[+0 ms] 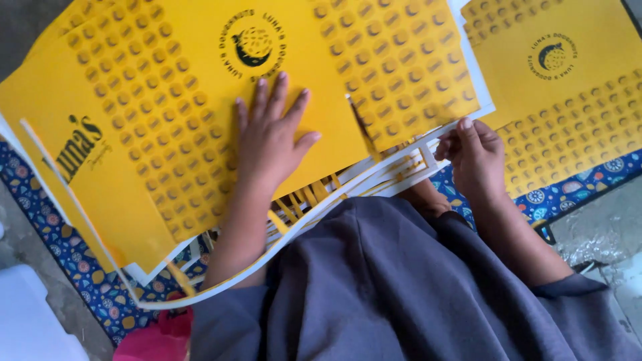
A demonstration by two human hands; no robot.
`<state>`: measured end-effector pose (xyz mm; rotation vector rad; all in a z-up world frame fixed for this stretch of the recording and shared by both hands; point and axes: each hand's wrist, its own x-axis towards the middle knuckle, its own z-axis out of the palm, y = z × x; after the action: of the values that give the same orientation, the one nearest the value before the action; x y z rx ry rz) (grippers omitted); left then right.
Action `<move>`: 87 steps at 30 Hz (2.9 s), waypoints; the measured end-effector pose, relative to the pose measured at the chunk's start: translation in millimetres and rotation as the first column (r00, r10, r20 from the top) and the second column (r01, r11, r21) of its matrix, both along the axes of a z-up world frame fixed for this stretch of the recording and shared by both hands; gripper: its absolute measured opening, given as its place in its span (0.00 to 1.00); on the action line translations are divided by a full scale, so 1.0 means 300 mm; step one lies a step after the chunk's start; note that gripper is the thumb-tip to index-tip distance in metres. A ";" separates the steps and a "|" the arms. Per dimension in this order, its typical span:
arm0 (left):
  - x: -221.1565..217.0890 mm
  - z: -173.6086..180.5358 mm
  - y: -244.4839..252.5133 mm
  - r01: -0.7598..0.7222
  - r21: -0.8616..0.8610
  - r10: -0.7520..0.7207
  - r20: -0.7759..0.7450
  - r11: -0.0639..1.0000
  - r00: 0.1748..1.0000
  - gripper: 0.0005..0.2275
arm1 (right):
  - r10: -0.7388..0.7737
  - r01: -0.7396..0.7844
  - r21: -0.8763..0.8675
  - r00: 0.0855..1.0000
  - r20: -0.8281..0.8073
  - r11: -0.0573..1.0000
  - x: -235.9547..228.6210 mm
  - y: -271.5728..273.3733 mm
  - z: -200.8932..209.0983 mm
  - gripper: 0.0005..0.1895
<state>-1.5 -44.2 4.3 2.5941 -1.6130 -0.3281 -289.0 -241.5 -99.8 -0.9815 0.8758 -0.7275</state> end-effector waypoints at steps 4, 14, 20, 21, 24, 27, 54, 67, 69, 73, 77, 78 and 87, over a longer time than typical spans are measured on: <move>0.034 0.009 0.047 0.039 0.012 -0.039 -0.023 0.999 0.999 0.30 | 0.020 -0.020 -0.033 1.000 -0.009 0.999 -0.008 -0.007 -0.017 0.16; -0.107 0.021 -0.090 0.002 -0.055 0.002 0.071 0.998 0.997 0.23 | 0.336 -0.345 0.012 0.908 -0.251 0.939 0.042 0.082 0.074 0.19; -0.087 -0.103 -0.217 -0.001 -0.050 0.008 0.142 0.999 0.990 0.27 | 0.362 -0.329 0.167 0.899 -0.247 0.929 0.037 0.101 0.089 0.16; -0.077 -0.116 -0.227 -0.027 -0.012 0.029 0.151 1.000 0.988 0.28 | 0.362 -0.323 0.175 0.890 -0.277 0.930 0.033 0.098 0.090 0.16; -0.075 -0.134 -0.209 -0.016 -0.064 0.027 0.178 0.998 0.984 0.27 | 0.350 -0.312 0.166 0.882 -0.317 0.935 0.025 0.078 0.122 0.13; -0.064 -0.129 -0.200 0.018 -0.035 -0.013 0.149 0.999 0.989 0.28 | 0.425 -0.395 0.157 0.858 -0.289 0.905 0.000 0.042 0.092 0.14; -0.092 -0.100 -0.130 0.078 0.074 -0.089 0.166 0.994 0.982 0.28 | 0.421 -0.432 -0.028 0.890 -0.172 0.901 -0.105 -0.190 0.025 0.06; -0.135 -0.087 -0.037 0.159 -0.130 -0.146 0.105 0.979 0.984 0.27 | 0.478 -0.685 -0.036 0.544 -0.690 0.727 0.106 -0.193 0.273 0.19; -0.143 -0.082 -0.030 0.161 -0.062 -0.156 0.072 0.985 0.985 0.28 | 0.453 -0.623 -0.168 0.703 -0.549 0.764 0.148 -0.223 0.247 0.17; -0.155 -0.041 -0.026 0.131 -0.029 -0.133 -0.092 0.991 0.987 0.27 | 0.442 -0.620 -0.276 0.746 -0.498 0.735 0.203 -0.253 0.175 0.16; -0.153 -0.041 -0.018 0.142 0.002 -0.141 -0.091 0.990 0.986 0.27 | 0.415 -0.618 -0.333 0.753 -0.510 0.712 0.214 -0.263 0.148 0.11; -0.152 -0.041 -0.020 0.145 0.010 -0.143 -0.096 0.989 0.985 0.27 | 0.413 -0.610 -0.335 0.761 -0.501 0.718 0.210 -0.266 0.142 0.11; -0.156 -0.051 -0.017 0.142 -0.034 -0.144 -0.074 0.989 0.987 0.27 | 0.481 -0.623 -0.329 0.769 -0.421 0.710 0.199 -0.260 0.132 0.10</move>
<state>-48.3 -49.4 -11.0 2.4196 -1.7676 -0.4053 -229.4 -319.4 -60.3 -1.7304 0.6107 -0.2402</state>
